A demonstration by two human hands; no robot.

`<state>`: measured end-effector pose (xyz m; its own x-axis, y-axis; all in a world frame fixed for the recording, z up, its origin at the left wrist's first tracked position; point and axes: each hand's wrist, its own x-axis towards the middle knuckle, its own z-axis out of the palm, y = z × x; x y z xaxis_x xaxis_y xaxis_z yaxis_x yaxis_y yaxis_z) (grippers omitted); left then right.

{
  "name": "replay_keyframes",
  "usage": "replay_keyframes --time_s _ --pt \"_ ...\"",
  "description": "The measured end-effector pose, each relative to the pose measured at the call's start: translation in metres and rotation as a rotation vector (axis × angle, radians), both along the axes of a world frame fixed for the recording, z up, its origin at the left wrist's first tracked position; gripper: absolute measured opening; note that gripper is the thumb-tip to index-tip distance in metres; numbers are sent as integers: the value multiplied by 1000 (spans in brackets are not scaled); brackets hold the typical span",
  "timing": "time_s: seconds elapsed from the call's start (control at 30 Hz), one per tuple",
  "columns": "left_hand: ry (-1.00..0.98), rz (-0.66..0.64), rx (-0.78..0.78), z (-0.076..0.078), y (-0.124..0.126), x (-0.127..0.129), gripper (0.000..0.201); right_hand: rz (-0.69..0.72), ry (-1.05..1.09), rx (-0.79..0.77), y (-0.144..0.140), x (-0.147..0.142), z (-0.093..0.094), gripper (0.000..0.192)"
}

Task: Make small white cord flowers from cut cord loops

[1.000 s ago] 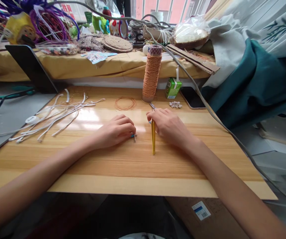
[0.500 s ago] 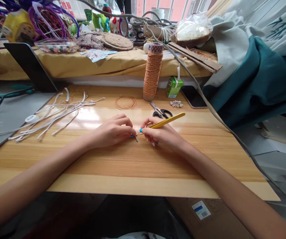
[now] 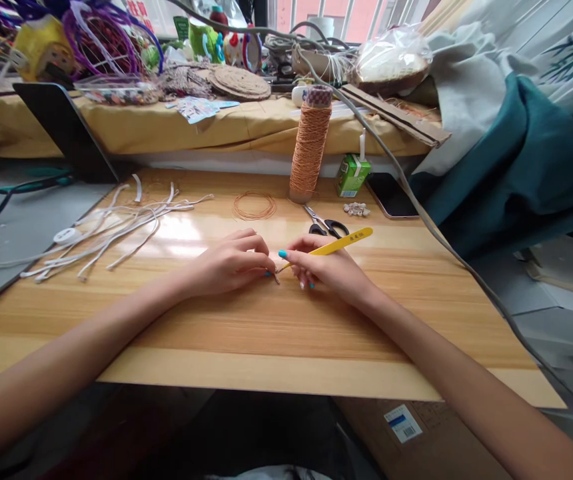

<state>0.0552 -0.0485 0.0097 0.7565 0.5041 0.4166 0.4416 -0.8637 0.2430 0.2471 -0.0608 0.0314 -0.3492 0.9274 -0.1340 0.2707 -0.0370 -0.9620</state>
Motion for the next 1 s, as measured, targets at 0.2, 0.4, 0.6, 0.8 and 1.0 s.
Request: replay_keyframes --time_s 0.2,0.4,0.6,0.8,1.0 --pt "16 4 22 -1 0 1 21 55 -81 94 -3 -1 -8 15" --pt "18 -3 28 -1 0 0 20 54 -35 139 -1 1 -12 10" --pt "25 0 37 -1 0 -1 20 58 -41 142 -2 -1 -12 10" --pt "14 -3 41 -1 1 0 20 49 1 128 -1 0 -13 6" --pt "2 -10 51 -2 0 0 20 77 -34 148 -2 1 -13 5"
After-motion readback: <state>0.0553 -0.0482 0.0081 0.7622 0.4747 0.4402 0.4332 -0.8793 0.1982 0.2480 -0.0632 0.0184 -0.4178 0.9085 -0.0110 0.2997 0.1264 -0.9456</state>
